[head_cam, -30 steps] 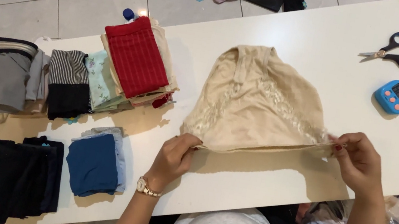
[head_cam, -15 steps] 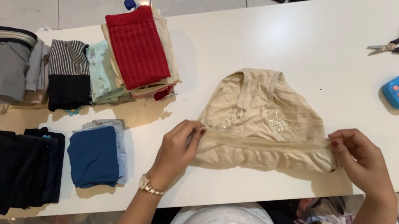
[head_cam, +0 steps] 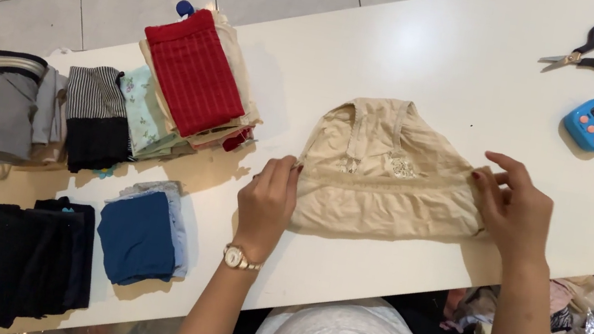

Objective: Folding various undergarments and stacking them neatly on a table.

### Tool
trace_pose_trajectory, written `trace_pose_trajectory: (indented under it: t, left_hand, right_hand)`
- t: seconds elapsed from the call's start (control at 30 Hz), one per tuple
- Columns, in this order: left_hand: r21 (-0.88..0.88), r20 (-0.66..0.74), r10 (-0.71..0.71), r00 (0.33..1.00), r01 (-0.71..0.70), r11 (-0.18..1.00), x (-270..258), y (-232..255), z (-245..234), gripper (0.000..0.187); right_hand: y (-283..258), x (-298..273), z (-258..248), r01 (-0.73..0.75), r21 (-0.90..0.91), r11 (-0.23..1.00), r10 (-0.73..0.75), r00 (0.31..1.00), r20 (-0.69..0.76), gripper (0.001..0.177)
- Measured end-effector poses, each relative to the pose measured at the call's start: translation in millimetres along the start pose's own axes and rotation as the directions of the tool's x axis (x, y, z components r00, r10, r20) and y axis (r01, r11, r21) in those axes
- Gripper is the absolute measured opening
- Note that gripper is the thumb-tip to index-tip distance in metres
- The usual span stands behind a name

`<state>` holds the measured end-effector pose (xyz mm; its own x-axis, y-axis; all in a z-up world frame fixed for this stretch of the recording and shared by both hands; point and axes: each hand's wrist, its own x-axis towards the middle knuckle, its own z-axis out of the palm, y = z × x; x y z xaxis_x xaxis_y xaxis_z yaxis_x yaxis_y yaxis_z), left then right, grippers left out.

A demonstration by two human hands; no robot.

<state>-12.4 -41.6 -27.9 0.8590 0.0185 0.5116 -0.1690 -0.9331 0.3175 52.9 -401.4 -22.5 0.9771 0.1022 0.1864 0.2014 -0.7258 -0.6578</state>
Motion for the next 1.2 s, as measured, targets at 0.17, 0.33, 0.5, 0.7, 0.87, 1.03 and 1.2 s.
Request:
trace_pose_trajectory:
  t: [0.17, 0.33, 0.5, 0.7, 0.87, 1.03, 1.2]
  left_hand:
    - [0.207, 0.004, 0.036, 0.999, -0.036, 0.978, 1.3, -0.7, 3.4, 0.015]
    - [-0.041, 0.206, 0.247, 0.947, -0.244, 0.969, -9.3, -12.7, -25.9, 0.049]
    - [-0.125, 0.308, 0.409, 0.859, -0.390, 0.912, -21.5, -28.3, -38.8, 0.036]
    - [-0.190, 0.173, 0.412, 0.894, -0.380, 0.905, -23.5, -31.5, -36.5, 0.010]
    - [-0.495, 0.081, 0.222, 0.972, -0.154, 0.855, -23.0, -19.4, -43.3, 0.012]
    - [-0.764, 0.039, -0.334, 0.942, 0.243, 0.597, -22.5, -2.5, -19.9, 0.023]
    - [-0.754, 0.028, -0.439, 0.898, 0.307, 0.581, 9.1, 2.8, 3.0, 0.031]
  right_hand:
    - [10.8, 2.5, 11.6, 0.140, -0.324, 0.936, -0.169, 0.983, -0.064, 0.034]
    - [-0.4, -15.2, -14.1, 0.419, -0.205, 0.885, -0.421, 0.906, 0.036, 0.061]
    - [7.4, -34.2, -30.5, 0.341, -0.195, 0.919, -0.268, 0.907, 0.324, 0.058]
    - [33.5, -43.0, -15.8, 0.476, -0.219, 0.852, -0.468, 0.879, 0.087, 0.038]
    - [11.6, -49.5, -29.4, 0.393, 0.064, 0.918, -0.389, 0.919, -0.066, 0.026]
    - [20.5, -42.5, -21.1, 0.044, 0.429, 0.902, 0.012, 0.992, -0.128, 0.026]
    - [-2.1, -5.7, -3.3, -0.108, 0.573, 0.813, 0.201, 0.974, -0.103, 0.033]
